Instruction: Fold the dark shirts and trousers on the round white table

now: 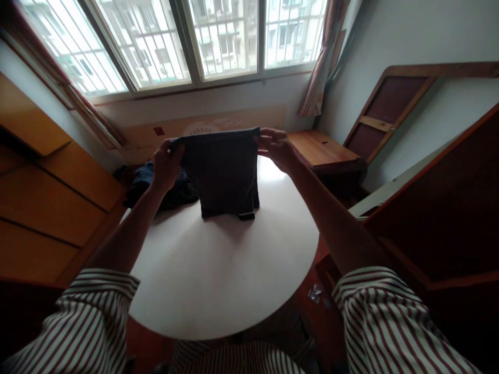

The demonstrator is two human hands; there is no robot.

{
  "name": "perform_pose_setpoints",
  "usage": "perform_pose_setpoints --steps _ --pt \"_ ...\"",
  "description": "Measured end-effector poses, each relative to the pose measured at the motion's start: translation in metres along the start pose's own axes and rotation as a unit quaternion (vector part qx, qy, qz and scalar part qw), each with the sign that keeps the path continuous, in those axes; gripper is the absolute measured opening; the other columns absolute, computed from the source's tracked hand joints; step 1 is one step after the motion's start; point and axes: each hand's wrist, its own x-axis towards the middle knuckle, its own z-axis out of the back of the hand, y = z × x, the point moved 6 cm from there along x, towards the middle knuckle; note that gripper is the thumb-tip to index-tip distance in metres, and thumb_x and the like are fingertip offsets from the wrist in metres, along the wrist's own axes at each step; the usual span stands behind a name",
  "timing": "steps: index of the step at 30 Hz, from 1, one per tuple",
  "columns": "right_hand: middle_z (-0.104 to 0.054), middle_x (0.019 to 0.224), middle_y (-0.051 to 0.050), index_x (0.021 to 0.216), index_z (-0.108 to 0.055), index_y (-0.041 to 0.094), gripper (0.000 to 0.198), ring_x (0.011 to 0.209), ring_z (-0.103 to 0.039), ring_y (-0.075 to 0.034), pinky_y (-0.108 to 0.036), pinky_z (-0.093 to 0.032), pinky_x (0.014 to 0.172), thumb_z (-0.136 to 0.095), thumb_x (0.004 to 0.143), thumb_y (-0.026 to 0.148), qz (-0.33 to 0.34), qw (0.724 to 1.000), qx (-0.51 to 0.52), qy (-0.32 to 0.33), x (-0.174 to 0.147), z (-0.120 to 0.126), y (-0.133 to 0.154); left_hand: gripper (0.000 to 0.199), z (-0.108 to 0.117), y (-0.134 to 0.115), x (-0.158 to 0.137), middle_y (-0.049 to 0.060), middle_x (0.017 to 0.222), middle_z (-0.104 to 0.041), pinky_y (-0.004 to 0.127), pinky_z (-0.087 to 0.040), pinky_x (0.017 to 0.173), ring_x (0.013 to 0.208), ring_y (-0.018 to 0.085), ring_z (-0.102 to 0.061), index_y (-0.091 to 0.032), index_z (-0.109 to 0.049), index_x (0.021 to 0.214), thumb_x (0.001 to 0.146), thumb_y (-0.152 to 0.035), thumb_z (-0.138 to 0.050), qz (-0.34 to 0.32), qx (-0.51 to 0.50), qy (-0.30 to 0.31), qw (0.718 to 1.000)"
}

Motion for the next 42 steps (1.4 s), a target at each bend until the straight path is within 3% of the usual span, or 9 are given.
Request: perform_pose_setpoints --steps 6,12,16,19,23,26,29,35,42 --pt "-0.076 0.096 -0.003 0.094 -0.073 0.021 0.02 0.097 -0.07 -0.023 -0.042 -0.054 0.095 -0.073 0.084 0.038 0.132 0.96 -0.245 0.016 -0.075 0.001 0.058 0.024 0.027 -0.054 -0.067 0.002 0.089 -0.071 0.033 -0.054 0.073 0.079 0.016 -0.069 -0.02 -0.063 0.108 0.095 -0.039 -0.058 -0.176 0.146 0.033 0.973" --pt "-0.073 0.117 -0.006 0.119 -0.068 0.024 0.03 0.117 -0.064 -0.019 -0.042 -0.042 0.112 -0.052 0.096 0.016 0.152 0.896 -0.29 0.3 -0.25 -0.02 -0.003 0.028 0.028 -0.035 -0.26 0.01 0.119 -0.071 0.037 -0.048 0.107 0.115 0.017 -0.065 -0.017 -0.056 0.119 0.098 -0.007 -0.043 -0.241 0.067 0.369 0.895" --pt "-0.068 0.127 -0.009 0.125 -0.066 0.022 0.034 0.126 -0.058 -0.02 -0.043 -0.039 0.114 -0.052 0.095 0.013 0.092 0.869 -0.312 0.373 -0.316 -0.02 -0.025 0.028 0.037 -0.046 -0.326 0.013 0.12 -0.07 0.04 -0.042 0.112 0.123 0.02 -0.061 -0.015 -0.056 0.123 0.097 -0.013 -0.046 -0.254 0.091 0.436 0.858" --pt "-0.069 0.124 -0.009 0.12 -0.069 0.023 0.031 0.121 -0.062 -0.022 -0.042 -0.043 0.112 -0.055 0.094 0.017 0.038 0.886 -0.306 0.346 -0.309 -0.019 -0.021 0.025 0.036 -0.051 -0.314 0.011 0.107 -0.074 0.043 -0.043 0.11 0.111 0.023 -0.067 -0.018 -0.063 0.113 0.093 -0.032 -0.06 -0.209 0.064 0.446 0.868" --pt "-0.07 0.118 -0.012 0.11 -0.072 0.02 0.026 0.113 -0.065 -0.026 -0.042 -0.052 0.101 -0.064 0.089 0.033 -0.067 0.951 -0.24 0.182 -0.244 -0.015 -0.04 0.023 0.034 -0.005 -0.234 0.01 0.1 -0.074 0.038 -0.053 0.095 0.098 0.022 -0.07 -0.019 -0.069 0.1 0.094 -0.037 -0.056 0.056 0.09 0.223 0.969" --pt "-0.066 0.12 -0.017 0.118 -0.065 0.016 0.048 0.107 -0.066 -0.028 -0.042 -0.057 0.091 -0.078 0.076 0.037 -0.221 0.958 -0.183 0.021 -0.191 -0.011 -0.078 0.045 0.02 0.042 -0.195 0.013 0.102 -0.072 0.04 -0.055 0.086 0.096 0.026 -0.07 -0.017 -0.066 0.112 0.081 -0.049 -0.072 0.292 0.042 0.14 0.945" --pt "-0.07 0.105 -0.015 0.118 -0.063 0.014 0.059 0.089 -0.07 -0.024 -0.035 -0.06 0.079 -0.086 0.067 0.034 -0.334 0.94 -0.068 -0.003 -0.154 -0.028 -0.104 0.066 0.0 0.068 -0.177 0.014 0.097 -0.072 0.036 -0.054 0.076 0.088 0.025 -0.07 -0.015 -0.065 0.116 0.064 -0.048 -0.086 0.425 -0.043 0.165 0.889" --pt "-0.069 0.068 -0.005 0.094 -0.071 0.012 0.039 0.067 -0.068 -0.019 -0.026 -0.057 0.06 -0.089 0.064 0.029 -0.393 0.916 -0.004 0.079 -0.125 -0.06 -0.11 0.06 -0.011 0.079 -0.168 0.01 0.08 -0.073 0.03 -0.048 0.067 0.076 0.023 -0.068 -0.01 -0.073 0.094 0.047 -0.041 -0.093 0.455 -0.079 0.247 0.852" --pt "-0.074 0.075 -0.006 0.095 -0.072 0.012 0.029 0.071 -0.07 -0.018 -0.028 -0.059 0.072 -0.082 0.072 0.026 -0.346 0.925 0.079 0.138 -0.126 -0.066 -0.112 0.066 -0.001 0.088 -0.174 0.007 0.088 -0.072 0.027 -0.049 0.064 0.074 0.019 -0.067 -0.015 -0.064 0.106 0.053 -0.043 -0.091 0.478 -0.073 0.211 0.849"
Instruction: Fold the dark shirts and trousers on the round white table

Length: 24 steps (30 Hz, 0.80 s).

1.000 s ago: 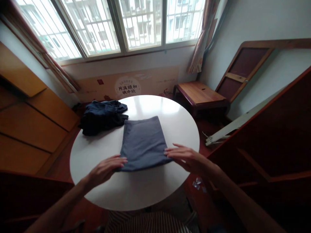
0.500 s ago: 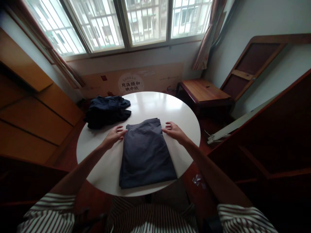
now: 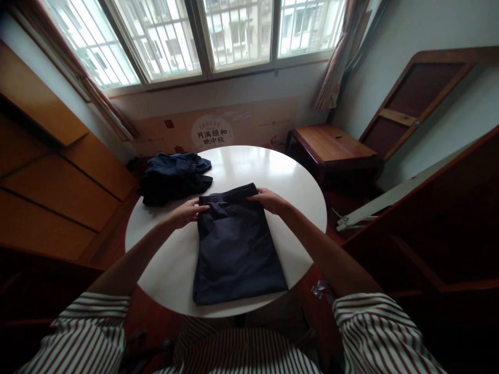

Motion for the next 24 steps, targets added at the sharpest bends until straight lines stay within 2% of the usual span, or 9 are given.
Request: perform_pose_setpoints --steps 3,6,8,10,13,15,18,21,24 --pt "-0.074 0.076 -0.008 0.097 -0.071 0.012 0.028 0.069 -0.07 -0.019 -0.029 -0.06 0.069 -0.079 0.076 0.027 -0.022 1.0 0.015 -0.004 0.002 -0.001 -0.004 0.058 0.008 0.004 0.006 0.004 0.078 -0.068 0.022 -0.044 0.056 0.064 0.014 -0.062 -0.013 -0.061 0.107 0.063 -0.043 -0.086 0.01 0.046 -0.04 0.998" --pt "-0.074 0.076 -0.01 0.102 -0.07 0.011 0.032 0.069 -0.07 -0.02 -0.029 -0.059 0.067 -0.078 0.078 0.031 -0.033 0.999 -0.011 -0.039 0.002 0.006 -0.007 0.055 0.018 0.002 0.005 0.006 0.084 -0.067 0.027 -0.049 0.063 0.073 0.018 -0.065 -0.013 -0.057 0.119 0.074 -0.037 -0.077 -0.044 0.155 -0.116 0.98" --pt "-0.074 0.079 -0.012 0.109 -0.068 0.01 0.04 0.073 -0.071 -0.022 -0.032 -0.059 0.07 -0.077 0.079 0.034 -0.046 0.994 -0.07 -0.075 -0.003 0.013 -0.01 0.055 0.023 -0.009 -0.009 0.011 0.098 -0.067 0.036 -0.051 0.081 0.092 0.025 -0.066 -0.014 -0.055 0.125 0.076 -0.029 -0.074 -0.145 0.266 -0.205 0.931" --pt "-0.074 0.088 -0.014 0.12 -0.063 0.009 0.052 0.082 -0.071 -0.026 -0.038 -0.059 0.078 -0.077 0.079 0.036 -0.026 0.972 -0.178 -0.15 -0.014 0.024 -0.009 0.047 0.013 -0.022 -0.032 0.015 0.116 -0.063 0.044 -0.045 0.1 0.112 0.029 -0.059 -0.015 -0.056 0.127 0.082 -0.024 -0.066 -0.276 0.362 -0.241 0.857" --pt "-0.068 0.12 -0.019 0.135 -0.055 0.014 0.059 0.111 -0.064 -0.032 -0.048 -0.049 0.099 -0.07 0.084 0.04 0.152 0.888 -0.376 -0.219 -0.037 0.015 0.008 0.036 -0.024 -0.026 -0.059 0.014 0.134 -0.057 0.045 -0.034 0.112 0.132 0.026 -0.047 -0.019 -0.057 0.13 0.096 -0.024 -0.046 -0.416 0.44 -0.107 0.789" --pt "-0.055 0.142 -0.013 0.139 -0.053 0.021 0.053 0.132 -0.05 -0.031 -0.05 -0.035 0.113 -0.061 0.091 0.042 0.265 0.827 -0.481 -0.116 -0.048 -0.015 0.007 0.038 -0.049 -0.018 -0.066 0.012 0.14 -0.055 0.045 -0.027 0.117 0.139 0.024 -0.041 -0.022 -0.056 0.134 0.1 -0.029 -0.04 -0.427 0.478 0.024 0.767" --pt "-0.04 0.156 -0.005 0.143 -0.049 0.033 0.051 0.145 -0.03 -0.032 -0.06 -0.014 0.119 -0.054 0.095 0.048 0.261 0.768 -0.584 0.021 -0.05 -0.041 -0.018 0.05 -0.063 -0.002 -0.056 0.013 0.152 -0.044 0.055 -0.014 0.12 0.146 0.029 -0.03 -0.022 -0.047 0.143 0.098 -0.044 -0.044 -0.352 0.521 0.076 0.774" --pt "-0.034 0.158 -0.008 0.146 -0.045 0.032 0.057 0.146 -0.024 -0.039 -0.07 -0.008 0.114 -0.05 0.094 0.056 0.168 0.766 -0.619 -0.051 -0.042 -0.022 -0.035 0.07 -0.052 0.014 -0.043 0.019 0.159 -0.029 0.062 -0.014 0.116 0.148 0.036 -0.022 -0.017 -0.038 0.149 0.093 -0.058 -0.047 -0.248 0.527 -0.012 0.813" --pt "-0.041 0.153 -0.016 0.145 -0.046 0.02 0.066 0.143 -0.032 -0.038 -0.063 -0.02 0.116 -0.054 0.091 0.058 0.159 0.803 -0.562 -0.119 -0.046 0.001 -0.035 0.073 -0.035 0.025 -0.048 0.025 0.156 -0.03 0.061 -0.023 0.113 0.146 0.041 -0.023 -0.011 -0.039 0.146 0.091 -0.056 -0.052 -0.216 0.496 -0.108 0.834"
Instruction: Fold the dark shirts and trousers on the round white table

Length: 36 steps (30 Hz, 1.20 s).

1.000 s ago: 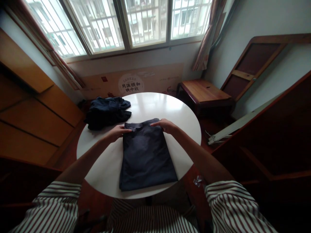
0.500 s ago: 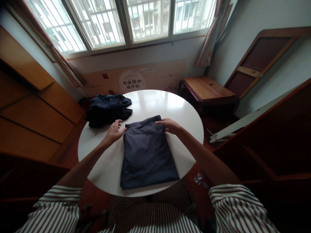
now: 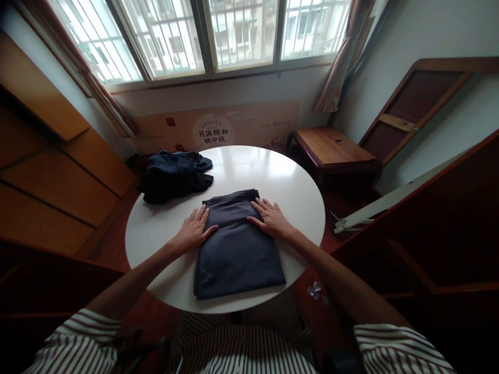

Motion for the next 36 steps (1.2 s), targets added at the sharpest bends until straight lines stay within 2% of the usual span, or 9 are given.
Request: perform_pose_setpoints --steps 3,5,8,12,18,26,30,33,36 --pt "-0.056 0.135 -0.025 0.137 -0.05 0.01 0.075 0.121 -0.058 -0.034 -0.048 -0.05 0.1 -0.065 0.082 0.059 -0.095 0.982 0.152 -0.056 -0.013 0.018 -0.016 0.069 0.012 0.012 -0.016 0.027 0.142 -0.049 0.053 -0.039 0.106 0.13 0.038 -0.05 -0.011 -0.042 0.142 0.088 -0.05 -0.06 0.036 -0.086 -0.059 0.994" --pt "-0.064 0.118 -0.023 0.131 -0.052 0.009 0.076 0.098 -0.068 -0.028 -0.038 -0.059 0.08 -0.072 0.077 0.057 -0.189 0.945 0.266 -0.023 -0.024 0.02 -0.022 0.072 0.015 0.019 -0.024 0.02 0.121 -0.063 0.045 -0.052 0.09 0.101 0.029 -0.067 -0.015 -0.04 0.142 0.085 -0.051 -0.065 0.086 -0.2 -0.029 0.975" --pt "-0.07 0.092 -0.013 0.113 -0.062 0.011 0.064 0.071 -0.066 -0.017 -0.026 -0.054 0.057 -0.083 0.067 0.05 -0.26 0.895 0.356 0.063 -0.034 0.017 -0.017 0.083 0.009 0.02 -0.034 0.009 0.089 -0.07 0.033 -0.055 0.067 0.072 0.021 -0.069 -0.016 -0.036 0.141 0.078 -0.054 -0.074 0.17 -0.372 0.07 0.91" --pt "-0.057 0.054 0.001 0.068 -0.063 0.014 0.042 0.046 -0.049 -0.009 -0.02 -0.038 0.04 -0.089 0.058 0.046 -0.246 0.873 0.395 0.144 -0.036 0.013 0.0 0.104 0.001 0.003 -0.039 0.006 0.085 -0.071 0.031 -0.057 0.067 0.073 0.021 -0.07 -0.017 -0.023 0.147 0.069 -0.05 -0.084 0.173 -0.512 0.11 0.834" --pt "-0.071 0.07 -0.007 0.068 -0.069 0.015 0.035 0.063 -0.064 -0.014 -0.021 -0.051 0.054 -0.092 0.056 0.038 -0.245 0.825 0.486 0.153 -0.039 0.011 0.018 0.095 0.004 -0.013 -0.035 0.006 0.104 -0.07 0.031 -0.059 0.075 0.088 0.021 -0.071 -0.028 -0.027 0.148 0.072 -0.044 -0.082 0.111 -0.521 0.065 0.844" --pt "-0.074 0.08 -0.009 0.081 -0.075 0.012 0.04 0.074 -0.068 -0.017 -0.026 -0.055 0.07 -0.093 0.054 0.037 -0.231 0.794 0.542 0.148 -0.047 0.017 0.012 0.063 0.001 -0.013 -0.04 0.009 0.111 -0.069 0.031 -0.058 0.083 0.093 0.019 -0.068 -0.018 -0.059 0.13 0.075 -0.04 -0.081 0.11 -0.59 0.098 0.794" --pt "-0.072 0.089 -0.008 0.087 -0.078 0.014 0.038 0.09 -0.065 -0.021 -0.035 -0.051 0.087 -0.087 0.063 0.043 -0.12 0.841 0.517 0.103 -0.049 0.04 0.025 0.078 0.01 -0.011 -0.051 0.011 0.114 -0.068 0.036 -0.057 0.085 0.098 0.023 -0.067 -0.017 -0.058 0.133 0.063 -0.034 -0.088 0.072 -0.525 0.072 0.845" --pt "-0.066 0.093 -0.007 0.081 -0.078 0.016 0.035 0.091 -0.061 -0.02 -0.033 -0.051 0.081 -0.087 0.063 0.044 -0.052 0.885 0.457 0.07 -0.049 0.063 0.039 0.074 0.029 -0.017 -0.05 0.011 0.121 -0.066 0.037 -0.055 0.089 0.106 0.026 -0.064 -0.018 -0.063 0.127 0.059 -0.03 -0.09 -0.019 -0.395 0.03 0.918" --pt "-0.06 0.085 -0.004 0.077 -0.078 0.018 0.034 0.081 -0.058 -0.017 -0.03 -0.05 0.071 -0.086 0.063 0.047 -0.025 0.911 0.411 0.029 -0.037 0.093 0.049 0.057 0.061 -0.03 -0.035 0.009 0.114 -0.07 0.035 -0.055 0.087 0.1 0.024 -0.067 -0.018 -0.066 0.123 0.07 -0.03 -0.083 -0.088 -0.305 0.003 0.948"
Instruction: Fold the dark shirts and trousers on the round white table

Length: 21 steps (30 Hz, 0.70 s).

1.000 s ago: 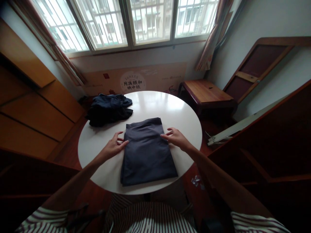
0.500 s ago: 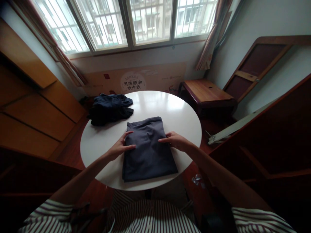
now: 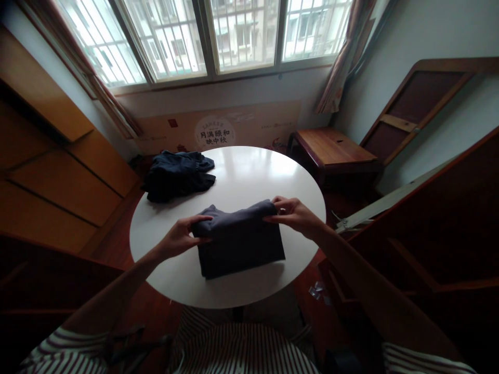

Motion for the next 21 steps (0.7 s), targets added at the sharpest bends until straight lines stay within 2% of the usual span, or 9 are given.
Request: perform_pose_setpoints --steps 2,4,7,9,11,13,16,18,21 --pt "-0.058 0.082 -0.002 0.076 -0.078 0.02 0.03 0.078 -0.055 -0.015 -0.029 -0.049 0.07 -0.086 0.063 0.046 0.046 0.998 -0.011 -0.04 0.013 0.015 0.024 0.05 0.025 -0.028 0.021 0.007 0.11 -0.071 0.034 -0.054 0.088 0.098 0.023 -0.067 -0.018 -0.067 0.121 0.074 -0.03 -0.08 -0.048 0.056 -0.046 0.996" --pt "-0.057 0.084 -0.001 0.078 -0.077 0.023 0.028 0.08 -0.054 -0.015 -0.029 -0.049 0.073 -0.087 0.063 0.044 0.104 0.99 -0.013 -0.091 0.027 0.031 0.047 0.05 0.052 -0.059 0.042 0.007 0.111 -0.071 0.034 -0.052 0.092 0.101 0.023 -0.067 -0.016 -0.066 0.122 0.076 -0.03 -0.078 -0.101 0.114 -0.119 0.981" --pt "-0.058 0.09 0.0 0.082 -0.077 0.024 0.032 0.085 -0.054 -0.015 -0.029 -0.049 0.076 -0.087 0.063 0.047 0.158 0.977 -0.036 -0.14 0.039 0.046 0.059 0.052 0.069 -0.082 0.057 0.008 0.115 -0.07 0.033 -0.05 0.095 0.105 0.023 -0.066 -0.015 -0.063 0.126 0.078 -0.03 -0.076 -0.149 0.169 -0.192 0.955" --pt "-0.058 0.092 -0.002 0.082 -0.076 0.022 0.033 0.081 -0.054 -0.015 -0.029 -0.049 0.073 -0.083 0.067 0.05 0.14 0.978 -0.074 -0.137 0.036 0.044 0.043 0.052 0.059 -0.07 0.05 0.008 0.117 -0.07 0.033 -0.051 0.094 0.105 0.022 -0.066 -0.016 -0.061 0.128 0.08 -0.029 -0.075 -0.148 0.181 -0.205 0.95" --pt "-0.058 0.092 -0.003 0.082 -0.077 0.021 0.034 0.073 -0.051 -0.014 -0.03 -0.048 0.067 -0.08 0.07 0.053 0.099 0.98 -0.132 -0.111 0.021 0.031 0.009 0.05 0.033 -0.041 0.028 0.009 0.117 -0.07 0.033 -0.052 0.092 0.103 0.022 -0.067 -0.018 -0.061 0.129 0.081 -0.026 -0.073 -0.133 0.174 -0.189 0.957" --pt "-0.058 0.09 -0.005 0.08 -0.077 0.022 0.034 0.071 -0.051 -0.015 -0.033 -0.048 0.067 -0.078 0.072 0.054 0.07 0.973 -0.205 -0.074 -0.002 0.014 -0.029 0.049 0.0 -0.009 -0.005 0.009 0.113 -0.07 0.034 -0.054 0.088 0.099 0.022 -0.067 -0.02 -0.061 0.13 0.082 -0.023 -0.071 -0.116 0.153 -0.133 0.972" --pt "-0.061 0.093 -0.008 0.078 -0.078 0.024 0.033 0.086 -0.057 -0.022 -0.04 -0.049 0.081 -0.073 0.076 0.057 0.063 0.961 -0.266 -0.037 -0.036 -0.007 -0.067 0.051 -0.034 0.021 -0.051 0.009 0.109 -0.07 0.041 -0.053 0.092 0.102 0.024 -0.065 -0.022 -0.06 0.131 0.082 -0.025 -0.072 -0.076 0.142 -0.047 0.986" --pt "-0.063 0.096 -0.009 0.078 -0.077 0.023 0.037 0.089 -0.059 -0.023 -0.04 -0.049 0.083 -0.07 0.078 0.06 0.038 0.963 -0.265 -0.031 -0.046 -0.011 -0.077 0.048 -0.036 0.028 -0.065 0.008 0.108 -0.069 0.044 -0.051 0.095 0.102 0.024 -0.064 -0.024 -0.06 0.129 0.083 -0.031 -0.072 -0.035 0.116 -0.022 0.992" --pt "-0.067 0.09 -0.009 0.081 -0.074 0.019 0.049 0.078 -0.061 -0.02 -0.034 -0.049 0.071 -0.061 0.081 0.066 -0.042 0.975 -0.212 -0.058 -0.037 -0.004 -0.077 0.052 -0.022 0.039 -0.054 0.008 0.107 -0.067 0.036 -0.056 0.08 0.09 0.02 -0.067 -0.023 -0.054 0.132 0.087 -0.044 -0.067 0.079 -0.013 -0.035 0.996"
